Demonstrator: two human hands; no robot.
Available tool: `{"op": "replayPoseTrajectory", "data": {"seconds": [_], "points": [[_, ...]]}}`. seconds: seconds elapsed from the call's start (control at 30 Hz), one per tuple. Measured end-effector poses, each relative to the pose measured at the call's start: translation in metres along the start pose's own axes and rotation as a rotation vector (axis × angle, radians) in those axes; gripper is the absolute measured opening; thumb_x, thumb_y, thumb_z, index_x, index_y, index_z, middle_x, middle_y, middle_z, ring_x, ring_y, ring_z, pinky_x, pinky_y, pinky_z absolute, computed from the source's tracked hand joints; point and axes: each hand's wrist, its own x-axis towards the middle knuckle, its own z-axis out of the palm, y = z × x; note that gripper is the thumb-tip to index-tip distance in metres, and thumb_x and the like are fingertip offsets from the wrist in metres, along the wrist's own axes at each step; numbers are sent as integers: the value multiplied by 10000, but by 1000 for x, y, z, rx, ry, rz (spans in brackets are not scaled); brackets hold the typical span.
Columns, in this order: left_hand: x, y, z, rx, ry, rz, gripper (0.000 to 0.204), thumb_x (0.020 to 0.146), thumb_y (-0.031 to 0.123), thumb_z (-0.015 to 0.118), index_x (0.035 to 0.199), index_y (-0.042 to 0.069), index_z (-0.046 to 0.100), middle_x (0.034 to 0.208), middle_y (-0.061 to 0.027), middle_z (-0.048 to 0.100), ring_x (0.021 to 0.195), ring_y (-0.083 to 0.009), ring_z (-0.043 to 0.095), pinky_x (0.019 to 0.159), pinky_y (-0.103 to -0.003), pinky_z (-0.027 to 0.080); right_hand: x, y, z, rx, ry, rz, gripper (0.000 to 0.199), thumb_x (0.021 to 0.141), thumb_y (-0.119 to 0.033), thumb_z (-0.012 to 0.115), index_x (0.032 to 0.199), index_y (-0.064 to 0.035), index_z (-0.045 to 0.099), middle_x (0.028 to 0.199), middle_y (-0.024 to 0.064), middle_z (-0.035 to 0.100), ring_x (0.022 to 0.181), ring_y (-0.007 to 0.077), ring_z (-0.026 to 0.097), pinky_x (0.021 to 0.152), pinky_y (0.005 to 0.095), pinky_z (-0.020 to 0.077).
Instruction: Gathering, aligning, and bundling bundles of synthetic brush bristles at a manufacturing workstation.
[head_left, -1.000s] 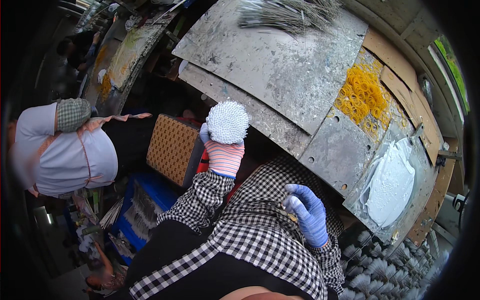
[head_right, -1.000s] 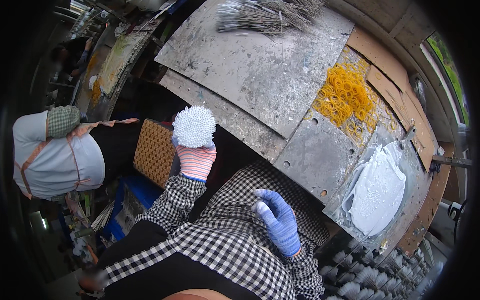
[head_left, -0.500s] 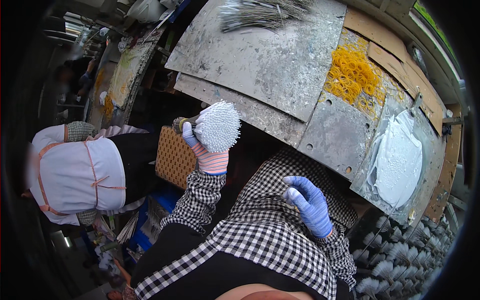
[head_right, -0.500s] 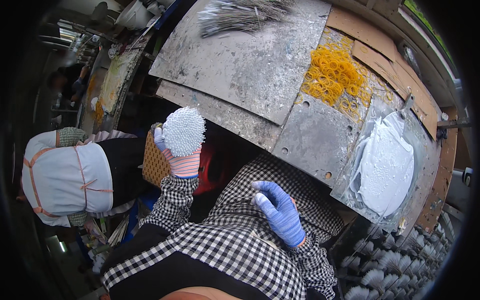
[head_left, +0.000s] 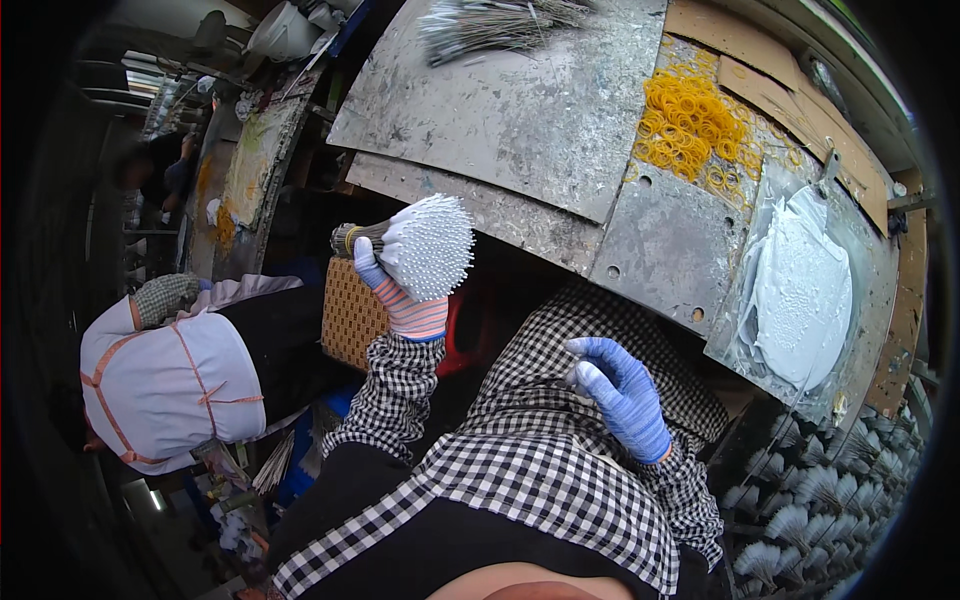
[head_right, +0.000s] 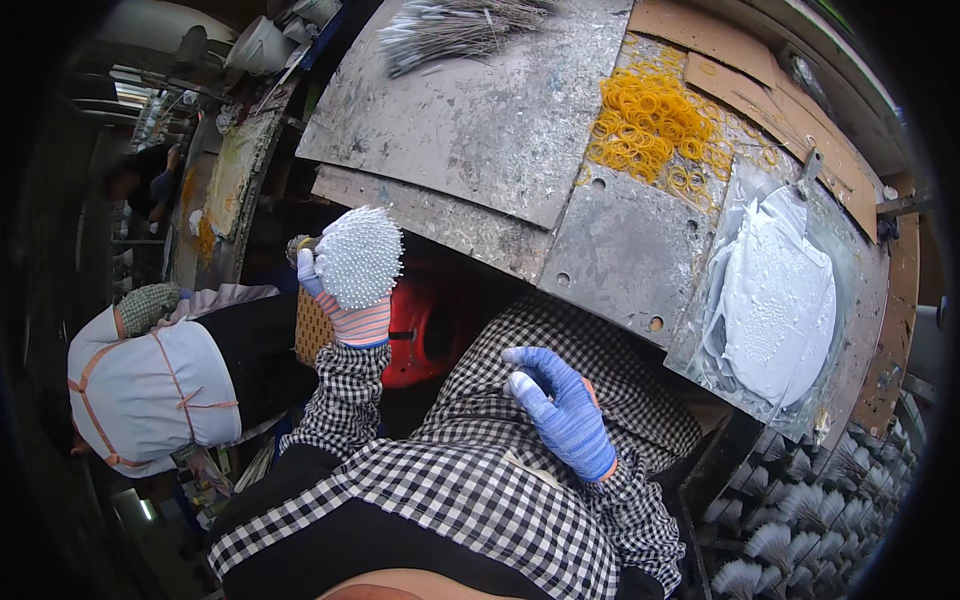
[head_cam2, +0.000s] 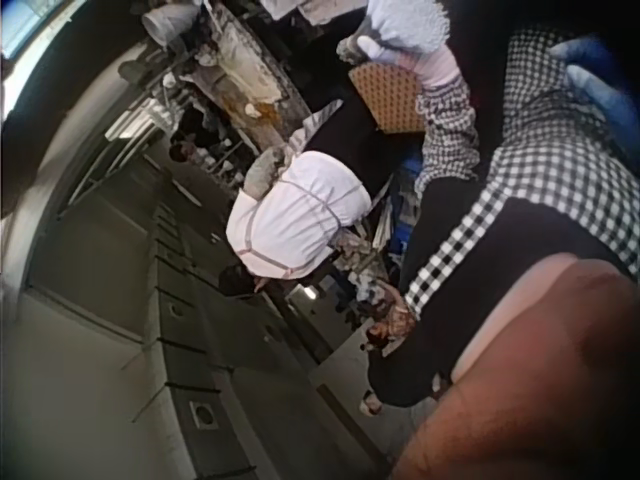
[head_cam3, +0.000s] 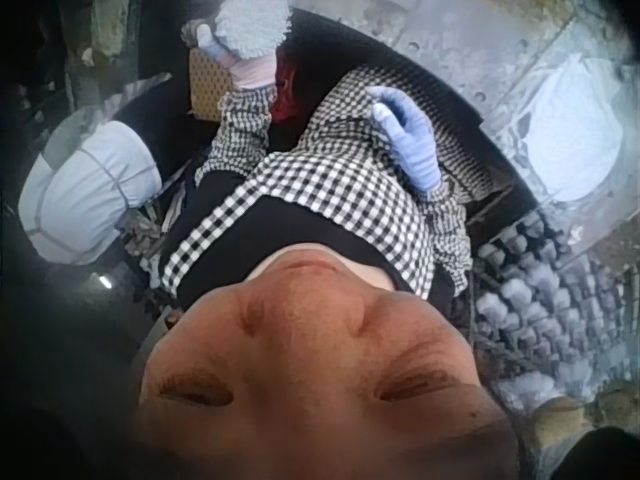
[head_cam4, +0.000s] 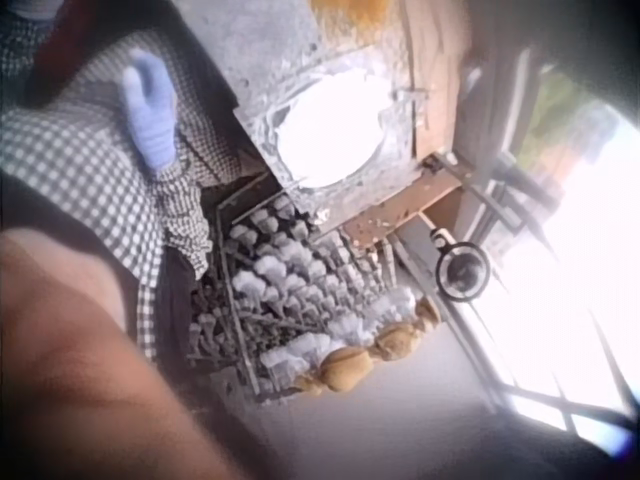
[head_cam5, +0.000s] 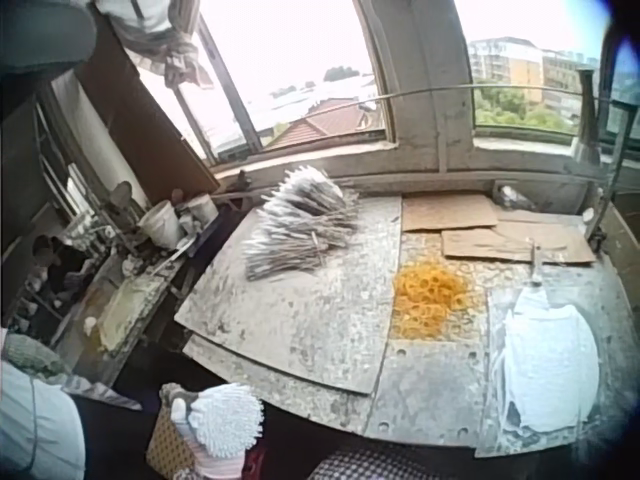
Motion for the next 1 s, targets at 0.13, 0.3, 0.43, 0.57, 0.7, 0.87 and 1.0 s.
{"op": "replayPoseTrajectory", "data": {"seconds": [0.13,0.3,0.43,0.57,0.7,0.87,1.0], "points": [[2,4,1,144,72,30,697,946,539,589,1389,2,555,1449,-212,556,1351,-380,524,1186,-541,363,-1,-3,-1,18,2,-13,308,1023,-123,604,1302,3,636,997,46,700,947,105,676,862,266,553],[11,20,31,428,182,-69,608,916,400,667,1379,30,534,1405,-157,570,1332,-320,535,1168,-513,394,3,-29,-4,-33,14,-36,302,1024,-131,611,1302,-19,644,969,28,702,944,83,669,831,245,546],[5,28,40,547,295,-244,601,923,293,617,1431,-2,494,1482,-208,515,1456,-400,409,1228,-583,295,12,-53,-9,-71,49,-203,283,1021,-98,614,1286,-6,649,1022,20,702,951,77,648,863,255,529],[18,15,24,247,271,-319,488,925,312,694,1309,28,596,1281,-144,639,1315,-361,536,1193,-565,352,35,-85,-14,-139,41,-286,260,1017,-118,621,1245,1,659,1016,-1,680,933,70,621,870,257,520],[17,-14,31,447,366,-309,329,965,123,696,1281,172,617,1080,-89,696,1088,-279,671,1086,-598,481,68,-110,-6,-352,42,-475,258,981,-195,679,1163,-13,688,855,24,685,813,72,626,764,259,527],[34,-35,36,563,367,-409,665,891,-25,698,1444,201,407,1063,-102,633,1060,-310,679,1004,-631,537,109,-103,-11,-550,-11,-541,348,931,-338,737,1107,-39,709,872,104,735,807,172,703,770,317,557],[38,-41,47,686,297,-418,780,864,-42,686,1520,214,350,1113,-106,616,1090,-300,665,1029,-556,538,109,-112,-6,-633,-81,-418,302,938,-227,766,1118,6,696,942,37,735,866,81,663,812,266,556]]}}
